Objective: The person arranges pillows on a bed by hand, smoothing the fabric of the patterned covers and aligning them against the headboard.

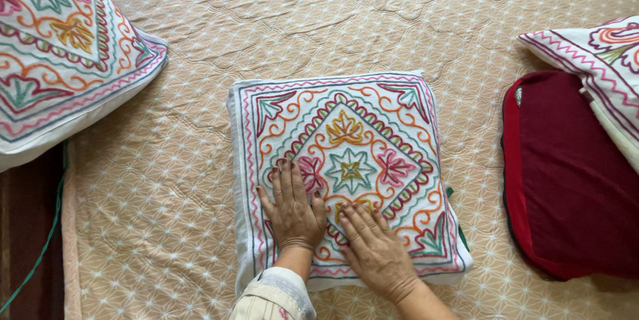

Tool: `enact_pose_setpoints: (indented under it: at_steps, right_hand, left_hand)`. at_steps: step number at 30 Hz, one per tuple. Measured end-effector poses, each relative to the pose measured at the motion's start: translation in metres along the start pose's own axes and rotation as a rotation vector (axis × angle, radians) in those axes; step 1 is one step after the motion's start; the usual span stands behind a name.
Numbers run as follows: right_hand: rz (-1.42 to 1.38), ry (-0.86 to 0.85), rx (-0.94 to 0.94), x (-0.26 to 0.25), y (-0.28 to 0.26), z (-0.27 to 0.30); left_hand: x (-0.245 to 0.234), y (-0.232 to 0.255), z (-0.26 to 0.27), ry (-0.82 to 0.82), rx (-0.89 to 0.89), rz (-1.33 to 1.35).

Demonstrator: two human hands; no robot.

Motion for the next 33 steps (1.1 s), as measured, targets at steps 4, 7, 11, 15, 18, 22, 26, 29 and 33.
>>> enact_pose_setpoints:
  at_steps: [4,7,11,15,18,22,26,29,33]
  right_hand:
    - [0.302,0.179,0.48,-0.053,0.121,0.002]
    - [0.311,0.289,0.529,-0.077,0.144,-0.012]
    - [0.034,-0.07,0.048,-0.008,0.067,-0.06]
    - [0.182,0.004,0.197,0.0,0.111,-0.101]
    - [0.31,0.189,0.47,0.004,0.147,-0.109]
    - [0.275,0.175,0.524,0.015,0.165,-0.095]
    - [0.248,0.191,0.514,0.017,0.178,-0.091]
    - [0.221,0.205,0.507,0.017,0.178,-0.087]
    - [0.232,0.176,0.516,0.022,0.183,-0.088]
  left_hand:
    - [0.003,0.0,0.0,-0.036,-0.006,0.008]
    - [-0.001,-0.001,-0.001,-0.014,-0.001,0.012]
    - [0.0,-0.002,0.001,-0.033,-0.007,0.005]
    - [0.003,-0.002,0.0,-0.038,0.003,0.003]
    - [0.003,0.002,-0.001,-0.053,-0.008,-0.006]
    - [0.0,0.014,-0.009,-0.099,-0.023,-0.045]
    - [0.0,0.056,-0.013,-0.213,0.09,0.001]
    - [0.015,0.091,-0.024,-0.313,0.22,0.15]
    - [0.037,0.056,-0.072,-0.298,0.167,-0.005]
Point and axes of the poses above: each hand's wrist, its own z-axis away from the middle knuckle, its own x-axis out of the palm, y = z × x, the point moved 9 cm from there along -z, towards the middle knuckle, and after that the axes turned 11 degrees about y, right-handed, at the moved point
